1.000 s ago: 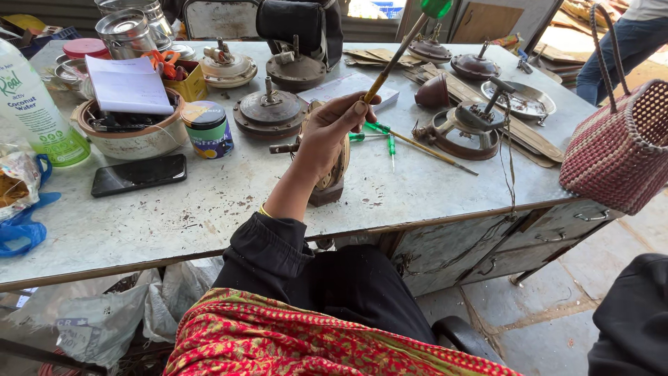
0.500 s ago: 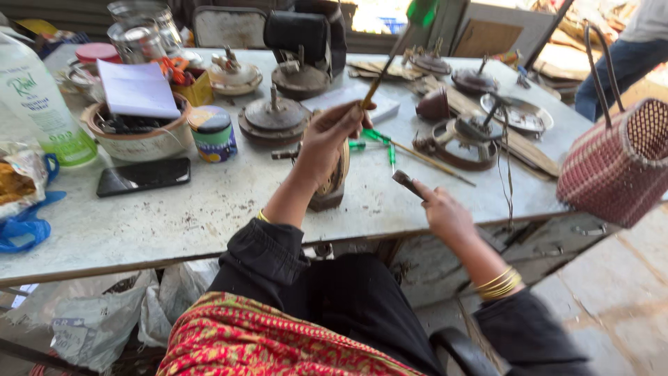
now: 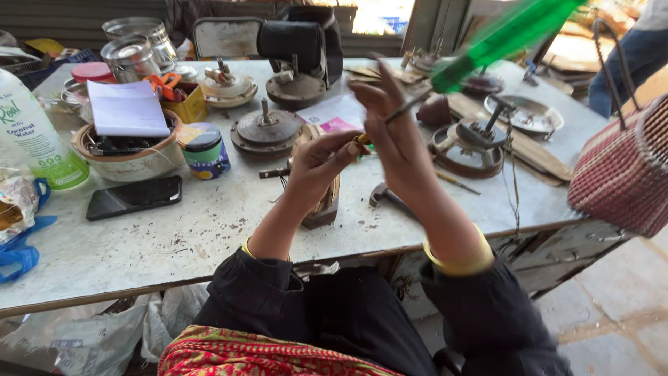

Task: The person uses a screwdriver and hammer to work on a circular electrical component, likely a fan motor base. They repeatedly tap the component with the hammer and adjust screws with the screwdriver, rotating the object to access different sides.

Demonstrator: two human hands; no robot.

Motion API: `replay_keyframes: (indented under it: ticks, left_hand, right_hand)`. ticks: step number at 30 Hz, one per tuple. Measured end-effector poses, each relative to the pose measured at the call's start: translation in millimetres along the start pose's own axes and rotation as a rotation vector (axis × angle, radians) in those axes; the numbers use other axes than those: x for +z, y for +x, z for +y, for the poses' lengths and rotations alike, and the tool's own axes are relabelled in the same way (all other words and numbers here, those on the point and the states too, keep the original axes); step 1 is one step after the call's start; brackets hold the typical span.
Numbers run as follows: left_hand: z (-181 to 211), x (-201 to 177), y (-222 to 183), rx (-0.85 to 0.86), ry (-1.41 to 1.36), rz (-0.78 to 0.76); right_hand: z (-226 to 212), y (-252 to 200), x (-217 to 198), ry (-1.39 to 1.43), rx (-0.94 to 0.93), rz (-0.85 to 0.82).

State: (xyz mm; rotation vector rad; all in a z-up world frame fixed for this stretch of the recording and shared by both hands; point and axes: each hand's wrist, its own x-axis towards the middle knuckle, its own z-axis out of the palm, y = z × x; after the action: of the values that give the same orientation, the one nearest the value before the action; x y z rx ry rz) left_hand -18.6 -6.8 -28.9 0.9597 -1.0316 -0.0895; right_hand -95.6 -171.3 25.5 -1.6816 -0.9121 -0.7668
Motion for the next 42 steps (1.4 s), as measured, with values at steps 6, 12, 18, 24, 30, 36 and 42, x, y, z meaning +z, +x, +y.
replay_keyframes:
  ticks: [6, 12, 18, 24, 30, 36, 42]
  left_hand:
    - [21, -50, -4, -0.044, 1.328, 0.064]
    - [20, -51, -19, -0.053, 1.272, 0.147]
    - [46, -56, -33, -0.563, 1.431, -0.018]
    - [57, -63, -36, -0.504, 1.413, -0.13]
    - [20, -64, -42, -0.308, 1.829, -0.071]
    - [-1, -79, -46, -0.152, 1.85, 0.042]
    - [-7, -86, -46, -0.067, 1.83, 0.051]
  right_hand:
    - [7, 41, 17, 0.274, 0.078, 0.264]
    - [2, 31, -40, 0.065, 0.278, 0.363]
    - [69, -53, -109, -0.815, 0.638, 0.104]
    - [138, -168, -147, -1.186, 0.849, 0.037]
    - [146, -178, -155, -1.36, 0.853, -0.126]
    - [77, -174, -108, -1.015, 1.207, -0.207]
    - [34, -195, -67, -1.262, 0.88, -0.347]
